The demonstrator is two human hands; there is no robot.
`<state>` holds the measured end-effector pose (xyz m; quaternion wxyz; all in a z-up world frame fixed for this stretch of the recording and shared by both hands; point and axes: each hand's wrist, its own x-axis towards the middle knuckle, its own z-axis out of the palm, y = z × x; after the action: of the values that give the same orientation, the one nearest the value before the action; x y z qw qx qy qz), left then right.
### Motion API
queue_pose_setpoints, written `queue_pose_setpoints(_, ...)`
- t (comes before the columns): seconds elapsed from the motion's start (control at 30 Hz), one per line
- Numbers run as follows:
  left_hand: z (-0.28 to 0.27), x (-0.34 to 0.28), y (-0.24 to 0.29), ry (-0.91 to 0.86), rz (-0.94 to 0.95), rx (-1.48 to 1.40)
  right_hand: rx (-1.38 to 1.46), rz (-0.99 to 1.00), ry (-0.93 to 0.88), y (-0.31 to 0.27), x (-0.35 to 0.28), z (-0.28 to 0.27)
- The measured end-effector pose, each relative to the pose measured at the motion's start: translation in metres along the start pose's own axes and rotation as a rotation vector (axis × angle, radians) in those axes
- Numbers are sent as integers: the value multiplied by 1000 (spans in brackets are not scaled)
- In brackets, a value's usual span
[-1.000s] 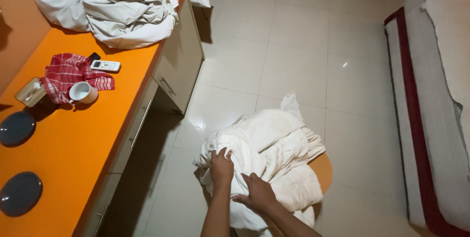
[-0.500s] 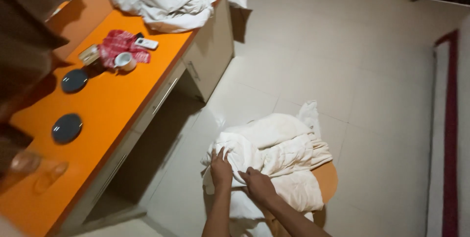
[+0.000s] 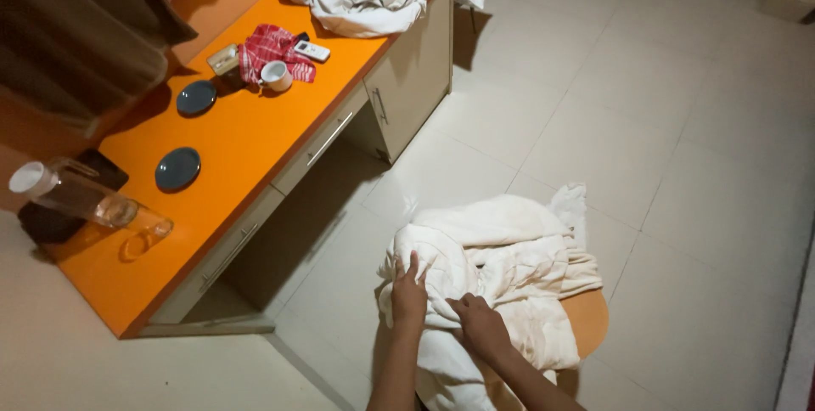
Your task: The person picks up a white duvet from a chair, moves to the bed, and begins folding it by hand. They repeatedly gather, shake, and smooth the duvet on the mattress to align the fabric.
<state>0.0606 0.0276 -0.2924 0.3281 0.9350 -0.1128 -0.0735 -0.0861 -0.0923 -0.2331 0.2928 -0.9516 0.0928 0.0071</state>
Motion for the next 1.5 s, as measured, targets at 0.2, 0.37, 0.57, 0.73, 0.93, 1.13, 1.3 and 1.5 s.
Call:
queue_pose_setpoints(0.2, 3, 35, -18, -143, 74, 156, -203, -32, -16, -62, 21, -43)
queue_pose_setpoints(0.37, -52, 56, 24, -322, 23, 105, -267, 87, -189, -82, 32, -17)
queue_pose_setpoints(0.57, 20, 87, -36, -336, 194, -98, -239, 142, -67, -61, 34, 23)
queue_pose_setpoints(0.73, 24, 91, -22, -398, 250, -7, -183, 182, -70, -54, 26, 16)
queue_pose_setpoints(0.93, 45, 78, -13, -374, 333, -93, -169, 203, -118, -39, 11, -4)
queue_pose_setpoints(1.13, 33, 68, 12, -423, 287, -103, -272, 213, -78, -30, 8, 1)
queue_pose_setpoints(1.3, 44, 86, 4, -467, 271, 16, -265, 164, -8, -40, 9, -5)
queue_pose_setpoints(1.5, -3, 65, 72, -533, 167, 147, -247, 207, -106, -43, 6, -19)
